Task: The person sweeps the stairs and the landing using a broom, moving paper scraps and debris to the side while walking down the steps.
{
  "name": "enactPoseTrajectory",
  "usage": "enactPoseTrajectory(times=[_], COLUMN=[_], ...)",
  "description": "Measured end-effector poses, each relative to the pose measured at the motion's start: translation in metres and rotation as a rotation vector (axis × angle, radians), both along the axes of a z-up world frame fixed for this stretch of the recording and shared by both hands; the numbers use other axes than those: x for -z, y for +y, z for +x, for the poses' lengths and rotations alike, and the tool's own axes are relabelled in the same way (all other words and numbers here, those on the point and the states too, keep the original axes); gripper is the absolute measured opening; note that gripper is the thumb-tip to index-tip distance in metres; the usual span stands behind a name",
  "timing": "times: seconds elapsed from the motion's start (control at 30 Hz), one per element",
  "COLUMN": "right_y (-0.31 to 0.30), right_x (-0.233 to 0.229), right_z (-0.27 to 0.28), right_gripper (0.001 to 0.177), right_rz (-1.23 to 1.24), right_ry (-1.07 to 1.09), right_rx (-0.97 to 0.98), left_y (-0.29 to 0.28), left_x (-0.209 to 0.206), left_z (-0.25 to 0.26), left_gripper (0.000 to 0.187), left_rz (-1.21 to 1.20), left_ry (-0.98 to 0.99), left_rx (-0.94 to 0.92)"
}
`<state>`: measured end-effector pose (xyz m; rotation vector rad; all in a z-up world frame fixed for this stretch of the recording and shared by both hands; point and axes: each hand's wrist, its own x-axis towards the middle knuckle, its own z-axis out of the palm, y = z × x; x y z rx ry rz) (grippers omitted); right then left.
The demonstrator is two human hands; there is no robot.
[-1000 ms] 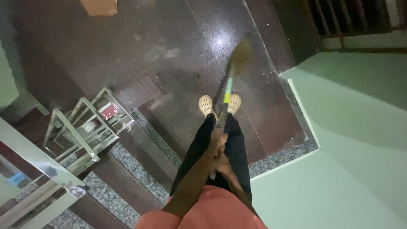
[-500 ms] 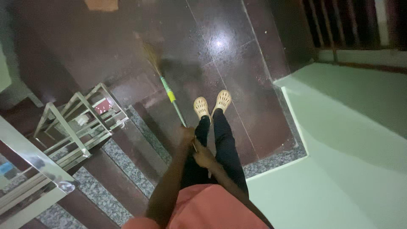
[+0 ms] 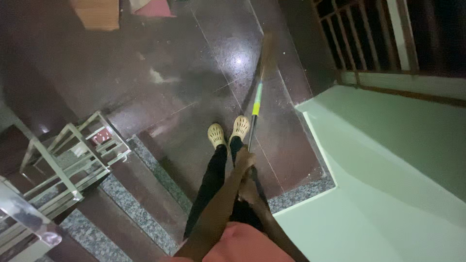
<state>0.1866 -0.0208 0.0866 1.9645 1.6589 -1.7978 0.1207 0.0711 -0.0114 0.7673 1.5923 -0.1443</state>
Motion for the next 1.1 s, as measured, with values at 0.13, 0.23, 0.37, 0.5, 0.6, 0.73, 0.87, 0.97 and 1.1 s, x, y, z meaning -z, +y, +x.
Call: enactPoseTrajectory(times=[0.13, 0.23, 0.37, 0.5, 0.6, 0.73, 0.87, 0.97, 1.1], right_y=[0.033, 0.055, 0.064, 0.068, 0.078, 0.077, 0.033, 0.03, -0.008], right_x=[0.017, -0.001, -0.021, -0.023, -0.06, -0.068, -0.015, 0.007, 0.007], right_z=[-0.016, -0.038, -0.044, -0.037, -0.032, -0.012, 0.013, -0.016, -0.044], right_gripper=[0.088, 0.068, 0.071, 0.08, 0.081, 0.079, 0.059, 0.061, 0.063], right_rz=[-0.149, -0.614, -0.49, 0.208, -0.217, -0.32, -0.241, -0.307, -0.41], right_ry=[0.187, -0.026, 0.046, 0.33, 0.166, -0.024, -0.126, -0.086, -0.037], right_rx=[0.038, -0.081, -0.239, -0.315, -0.266, -0.194, -0.277, -0.13, -0.164], left_y=[0.006, 0.005, -0.015, -0.023, -0.035, -0.021, 0.001, 0.022, -0.01], left_x=[0.019, 0.022, 0.011, 0.0, -0.009, -0.006, -0.004, 0.007, 0.0], left_z=[-0.024, -0.053, -0.098, -0.11, -0.094, -0.062, -0.027, -0.02, -0.049], left_gripper=[0.059, 0.044, 0.039, 0.04, 0.044, 0.036, 0.032, 0.029, 0.026], left_rz=[0.397, -0.246, -0.133, -0.096, -0.172, 0.042, 0.333, 0.096, -0.002], left_ry=[0.156, 0.183, 0.275, 0.369, 0.388, 0.241, 0.205, 0.081, 0.14], left_rx=[-0.162, -0.325, 0.317, 0.205, -0.955, -0.988, -0.483, -0.277, -0.357])
